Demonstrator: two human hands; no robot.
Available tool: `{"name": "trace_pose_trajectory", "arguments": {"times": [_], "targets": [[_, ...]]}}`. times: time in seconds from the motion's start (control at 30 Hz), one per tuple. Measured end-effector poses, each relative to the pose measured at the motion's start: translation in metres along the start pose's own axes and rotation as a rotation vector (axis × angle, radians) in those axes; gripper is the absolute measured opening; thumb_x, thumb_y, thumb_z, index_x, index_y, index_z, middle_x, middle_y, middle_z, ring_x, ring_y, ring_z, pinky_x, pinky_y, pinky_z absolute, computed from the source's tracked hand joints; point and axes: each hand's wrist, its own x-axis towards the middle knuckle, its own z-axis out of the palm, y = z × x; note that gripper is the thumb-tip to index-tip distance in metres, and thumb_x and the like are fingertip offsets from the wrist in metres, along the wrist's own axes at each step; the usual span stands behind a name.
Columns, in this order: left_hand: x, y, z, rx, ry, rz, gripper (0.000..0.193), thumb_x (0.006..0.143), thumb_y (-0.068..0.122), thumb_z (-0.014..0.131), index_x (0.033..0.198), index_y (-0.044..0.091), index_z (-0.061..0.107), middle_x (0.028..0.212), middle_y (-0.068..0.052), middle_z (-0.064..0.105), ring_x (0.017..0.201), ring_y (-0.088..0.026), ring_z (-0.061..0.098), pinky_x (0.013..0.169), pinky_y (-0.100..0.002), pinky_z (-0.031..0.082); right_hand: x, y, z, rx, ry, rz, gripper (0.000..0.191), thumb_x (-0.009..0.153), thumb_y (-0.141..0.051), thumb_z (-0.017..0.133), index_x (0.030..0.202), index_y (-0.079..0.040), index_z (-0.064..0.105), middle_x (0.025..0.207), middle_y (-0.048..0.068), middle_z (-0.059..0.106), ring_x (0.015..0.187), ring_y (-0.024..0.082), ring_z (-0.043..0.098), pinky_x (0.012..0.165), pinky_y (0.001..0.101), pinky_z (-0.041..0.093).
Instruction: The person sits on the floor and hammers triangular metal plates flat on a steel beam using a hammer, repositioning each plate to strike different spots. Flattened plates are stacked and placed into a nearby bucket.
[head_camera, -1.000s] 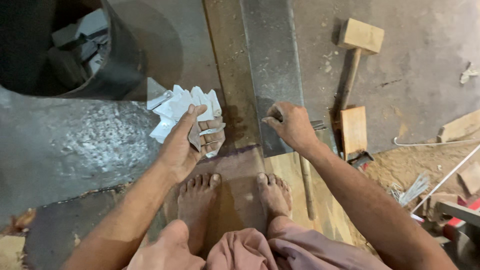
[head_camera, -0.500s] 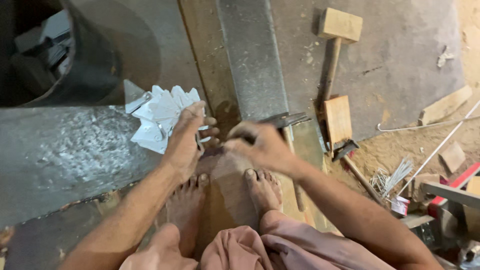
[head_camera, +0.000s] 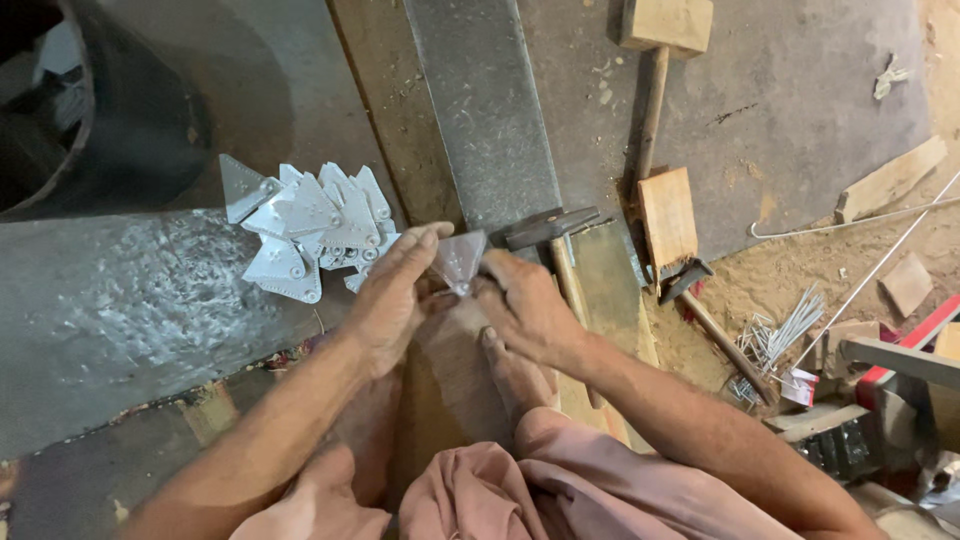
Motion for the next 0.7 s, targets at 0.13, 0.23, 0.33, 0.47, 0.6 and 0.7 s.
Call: {"name": "trace_pose_trajectory", "arguments": {"times": [0.13,0.23,0.33,0.47,0.6,0.7], "targets": [[0.002,0.003,-0.008,0.758,0.068,0.275,0.024,0.094,0.025,0.07,0.11,0.008,0.073,0.094,-0.001,0.074,0.084,-0.01,0.064,0.076,-0.029,0.053,0.002,0.012,-0.011,-0.025,-0.034,0.235,0.017,0.099,-0.016,0.058,0.107,-0.001,0.06,0.087,0.023,0.067,0.077,0.038,0.069,0.071,0.0464,0.054],[-0.004,0.004,-0.009,0.868,-0.027,0.382,0.023,0.088,0.017,0.072,0.108,0.008,0.072,0.092,0.0,0.077,0.082,-0.009,0.068,0.075,-0.029,0.056,0.002,0.017,-0.013,-0.202,0.027,0.043,0.017,0.097,-0.014,0.061,0.107,-0.001,0.062,0.094,0.022,0.068,0.084,0.041,0.067,0.074,0.0475,0.053],[-0.007,0.005,-0.007,1.055,0.016,0.385,0.022,0.088,0.017,0.076,0.107,0.007,0.074,0.084,-0.005,0.076,0.071,-0.012,0.067,0.067,-0.032,0.055,0.0,0.018,-0.013,-0.322,0.05,-0.156,0.015,0.096,-0.014,0.064,0.105,-0.002,0.063,0.096,0.019,0.068,0.089,0.041,0.066,0.077,0.0467,0.053],[0.011,0.007,-0.009,0.882,0.162,0.302,0.015,0.091,0.013,0.073,0.102,0.003,0.072,0.084,-0.006,0.076,0.068,-0.012,0.068,0.063,-0.032,0.054,-0.004,0.022,-0.023,-0.206,0.074,-0.032,0.014,0.097,-0.019,0.069,0.101,-0.006,0.065,0.093,0.014,0.071,0.083,0.031,0.071,0.074,0.0419,0.056],[0.049,0.01,-0.022,0.411,0.152,0.226,0.016,0.099,0.015,0.066,0.102,0.0,0.071,0.093,-0.007,0.075,0.077,-0.014,0.073,0.065,-0.03,0.062,-0.019,0.041,-0.045,-0.233,0.241,0.218,0.019,0.098,-0.022,0.069,0.105,-0.005,0.066,0.089,0.016,0.07,0.074,0.031,0.07,0.069,0.0424,0.055],[0.072,0.008,-0.03,0.235,0.121,0.123,0.016,0.096,0.013,0.067,0.105,0.001,0.07,0.1,-0.007,0.075,0.083,-0.016,0.074,0.07,-0.031,0.065,-0.044,0.063,-0.046,-0.33,0.252,0.379,0.033,0.091,-0.028,0.075,0.107,-0.002,0.063,0.082,0.019,0.068,0.072,0.036,0.068,0.068,0.0456,0.053]]}}
